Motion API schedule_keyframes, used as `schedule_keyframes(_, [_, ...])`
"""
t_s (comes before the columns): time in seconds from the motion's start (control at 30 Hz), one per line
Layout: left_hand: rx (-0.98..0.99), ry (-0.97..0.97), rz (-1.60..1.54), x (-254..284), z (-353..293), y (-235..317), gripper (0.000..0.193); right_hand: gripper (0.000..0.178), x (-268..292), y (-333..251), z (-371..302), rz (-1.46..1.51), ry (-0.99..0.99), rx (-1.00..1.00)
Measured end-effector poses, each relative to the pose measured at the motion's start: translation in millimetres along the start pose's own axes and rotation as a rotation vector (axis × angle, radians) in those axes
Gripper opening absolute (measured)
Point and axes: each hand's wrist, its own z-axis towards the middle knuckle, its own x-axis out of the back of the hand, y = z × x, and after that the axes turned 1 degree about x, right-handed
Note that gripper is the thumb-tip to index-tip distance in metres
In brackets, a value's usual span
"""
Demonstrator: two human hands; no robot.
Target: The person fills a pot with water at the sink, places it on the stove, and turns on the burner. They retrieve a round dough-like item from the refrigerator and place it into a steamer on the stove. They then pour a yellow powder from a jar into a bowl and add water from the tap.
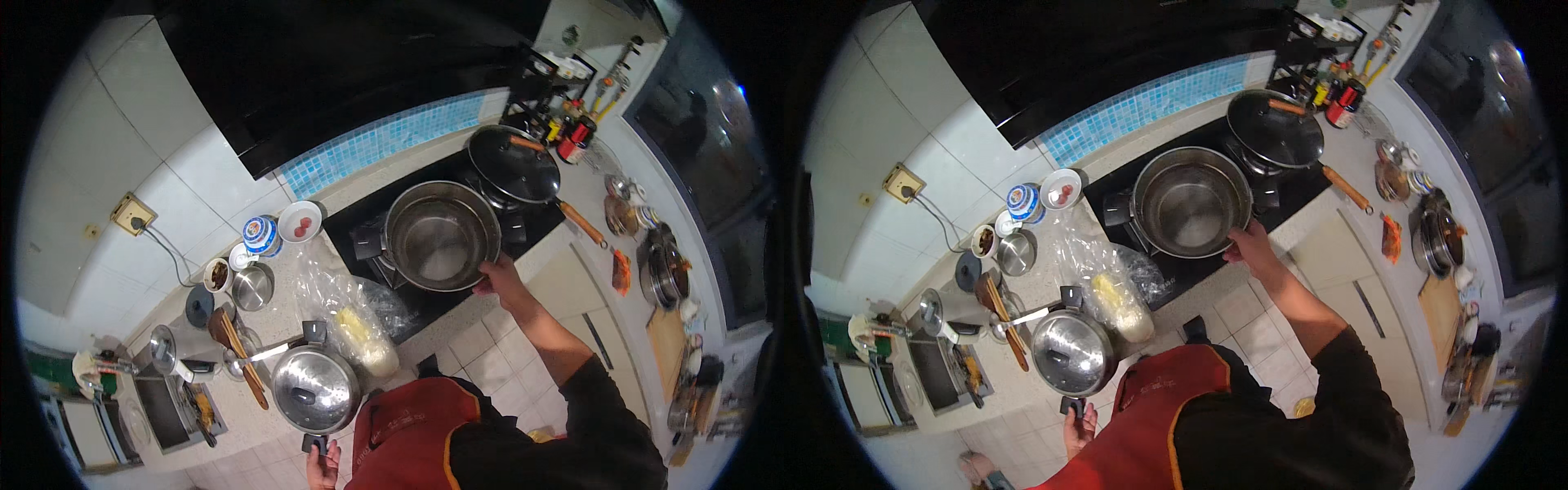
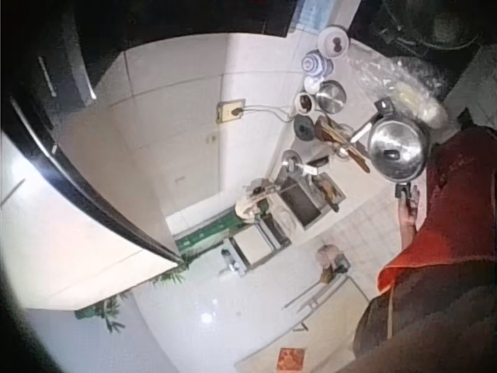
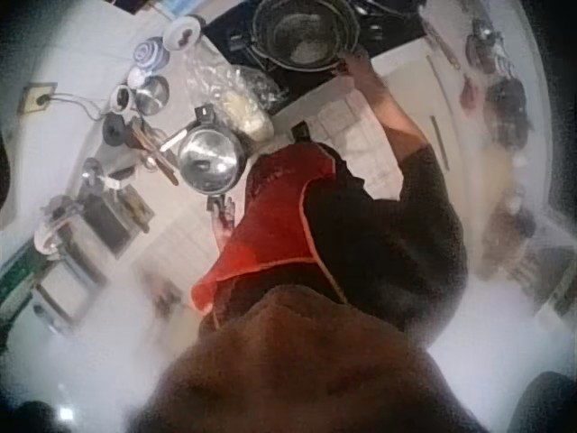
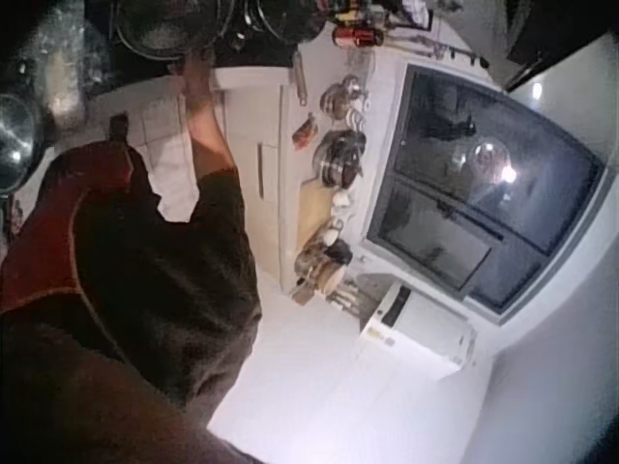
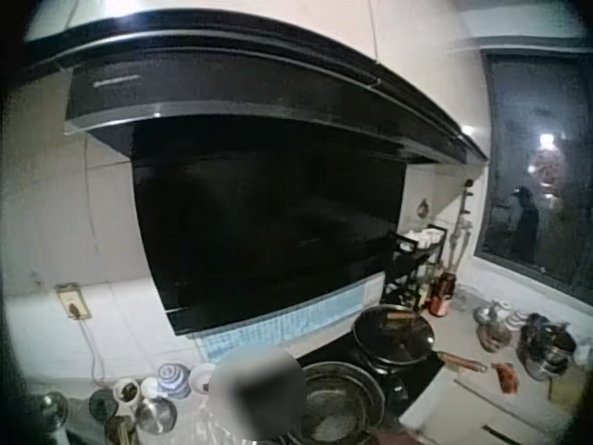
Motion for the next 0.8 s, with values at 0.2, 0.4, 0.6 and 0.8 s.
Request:
schedule_keyframes(0.2, [-0.103, 0.121, -0.218, 1, 23, -20, 0.037, 0.035, -15, -29, 79, -0.114, -0.122, -0.049])
schedule_keyframes(0.4, [-0.21, 0.161, -0.308, 0, 35, -22, 0.035, 0.032, -28, -31, 117, -0.195, -0.183, -0.055])
schedule_keyframes(0.6, [-0.265, 0.193, -0.331, -5, 36, -24, 0.034, 0.032, -30, -37, 129, -0.217, -0.221, -0.094])
schedule_keyframes(0.8, [-0.263, 0.137, -0.303, 3, 38, -23, 0.036, 0.032, -27, -46, 133, -0.278, -0.249, -0.142])
